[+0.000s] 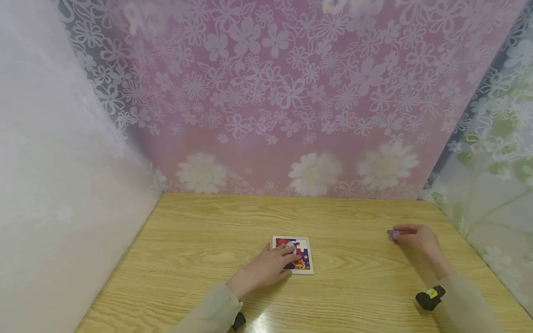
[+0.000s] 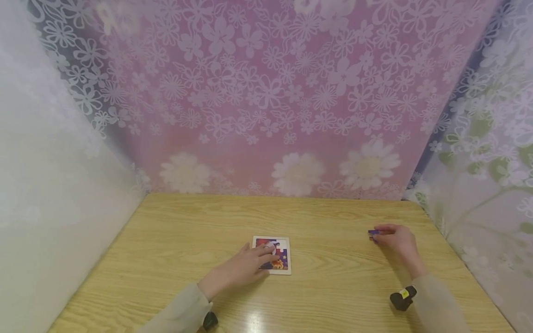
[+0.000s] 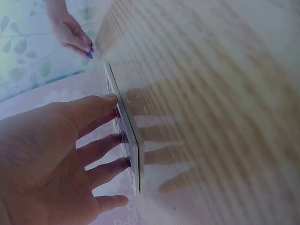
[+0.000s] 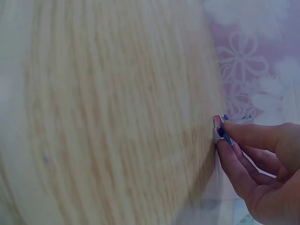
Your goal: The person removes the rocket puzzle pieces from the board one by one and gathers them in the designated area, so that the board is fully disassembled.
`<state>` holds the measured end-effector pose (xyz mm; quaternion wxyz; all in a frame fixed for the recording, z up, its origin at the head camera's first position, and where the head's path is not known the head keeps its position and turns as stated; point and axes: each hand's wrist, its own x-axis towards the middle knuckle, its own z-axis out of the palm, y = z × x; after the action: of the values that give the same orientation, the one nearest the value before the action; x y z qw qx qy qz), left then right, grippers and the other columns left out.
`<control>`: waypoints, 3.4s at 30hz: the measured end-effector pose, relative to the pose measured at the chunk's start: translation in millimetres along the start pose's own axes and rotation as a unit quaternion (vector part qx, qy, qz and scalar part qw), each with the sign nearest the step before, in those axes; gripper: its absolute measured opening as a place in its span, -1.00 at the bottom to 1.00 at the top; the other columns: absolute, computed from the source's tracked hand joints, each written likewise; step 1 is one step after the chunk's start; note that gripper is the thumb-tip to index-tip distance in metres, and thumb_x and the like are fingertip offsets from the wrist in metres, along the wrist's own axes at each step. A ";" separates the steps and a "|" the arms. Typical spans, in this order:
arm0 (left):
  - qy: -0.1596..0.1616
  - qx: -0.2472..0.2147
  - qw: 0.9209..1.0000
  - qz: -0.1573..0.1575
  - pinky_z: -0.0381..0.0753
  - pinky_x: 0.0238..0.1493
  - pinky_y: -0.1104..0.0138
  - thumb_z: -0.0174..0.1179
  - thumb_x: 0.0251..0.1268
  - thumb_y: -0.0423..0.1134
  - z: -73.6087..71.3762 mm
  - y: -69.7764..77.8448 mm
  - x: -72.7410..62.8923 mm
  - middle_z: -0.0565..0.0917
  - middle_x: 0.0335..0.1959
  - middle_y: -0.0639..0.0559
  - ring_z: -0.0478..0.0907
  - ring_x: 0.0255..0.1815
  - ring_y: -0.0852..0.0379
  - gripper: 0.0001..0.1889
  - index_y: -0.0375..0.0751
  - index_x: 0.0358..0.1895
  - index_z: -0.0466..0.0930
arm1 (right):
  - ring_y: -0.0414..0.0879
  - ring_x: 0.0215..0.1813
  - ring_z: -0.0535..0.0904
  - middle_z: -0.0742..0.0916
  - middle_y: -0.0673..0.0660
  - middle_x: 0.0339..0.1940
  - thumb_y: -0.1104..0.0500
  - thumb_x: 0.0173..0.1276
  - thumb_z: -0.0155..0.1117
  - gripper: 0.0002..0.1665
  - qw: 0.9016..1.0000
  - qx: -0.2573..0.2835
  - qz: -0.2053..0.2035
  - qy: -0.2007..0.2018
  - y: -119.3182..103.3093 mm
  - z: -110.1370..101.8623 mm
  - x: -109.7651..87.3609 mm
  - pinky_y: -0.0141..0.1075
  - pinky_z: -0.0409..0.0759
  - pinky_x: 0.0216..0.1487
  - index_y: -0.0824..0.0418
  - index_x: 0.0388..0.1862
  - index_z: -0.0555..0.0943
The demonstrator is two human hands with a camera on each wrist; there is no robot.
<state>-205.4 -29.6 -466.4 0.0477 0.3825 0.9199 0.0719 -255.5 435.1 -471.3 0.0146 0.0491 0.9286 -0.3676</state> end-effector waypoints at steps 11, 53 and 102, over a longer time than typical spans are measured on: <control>0.004 0.005 1.000 -0.001 0.21 0.48 -0.22 0.13 0.54 -0.01 5.2 -3.4 2.6 0.31 0.56 0.07 0.25 0.56 -0.01 -0.49 0.13 0.49 0.39 | 0.52 0.19 0.46 0.63 0.54 0.16 0.07 0.37 0.41 -0.42 0.997 -0.072 -0.002 -0.003 1.5 -0.8 10.2 0.24 0.48 0.10 0.47 0.19 0.60; 0.006 -0.042 0.998 -0.051 0.11 0.50 -0.26 0.00 0.60 0.06 7.3 -17.5 -20.3 0.23 0.59 0.00 0.14 0.60 -0.08 -0.42 0.02 0.56 0.27 | -0.49 -0.16 0.64 0.61 0.55 0.20 0.12 0.65 0.03 -0.46 0.979 0.162 -0.125 0.017 -86.2 56.4 -17.3 -0.39 0.71 -0.05 0.57 0.34 0.44; 0.008 0.001 0.998 -0.060 0.22 0.42 -0.31 0.03 0.52 0.17 2.9 -4.1 -22.9 0.33 0.55 -0.03 0.29 0.54 -0.04 -0.42 0.08 0.50 0.40 | -0.07 -0.19 0.69 0.82 0.22 -0.16 0.18 0.55 0.16 -0.66 0.988 0.099 -0.085 -0.082 -180.3 179.3 -24.2 -0.23 0.71 -0.20 0.40 0.07 0.71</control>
<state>-191.7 -48.5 -469.3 0.0446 0.3259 0.9417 0.0709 -251.5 179.8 -477.8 0.0548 -0.0590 0.8841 -0.4603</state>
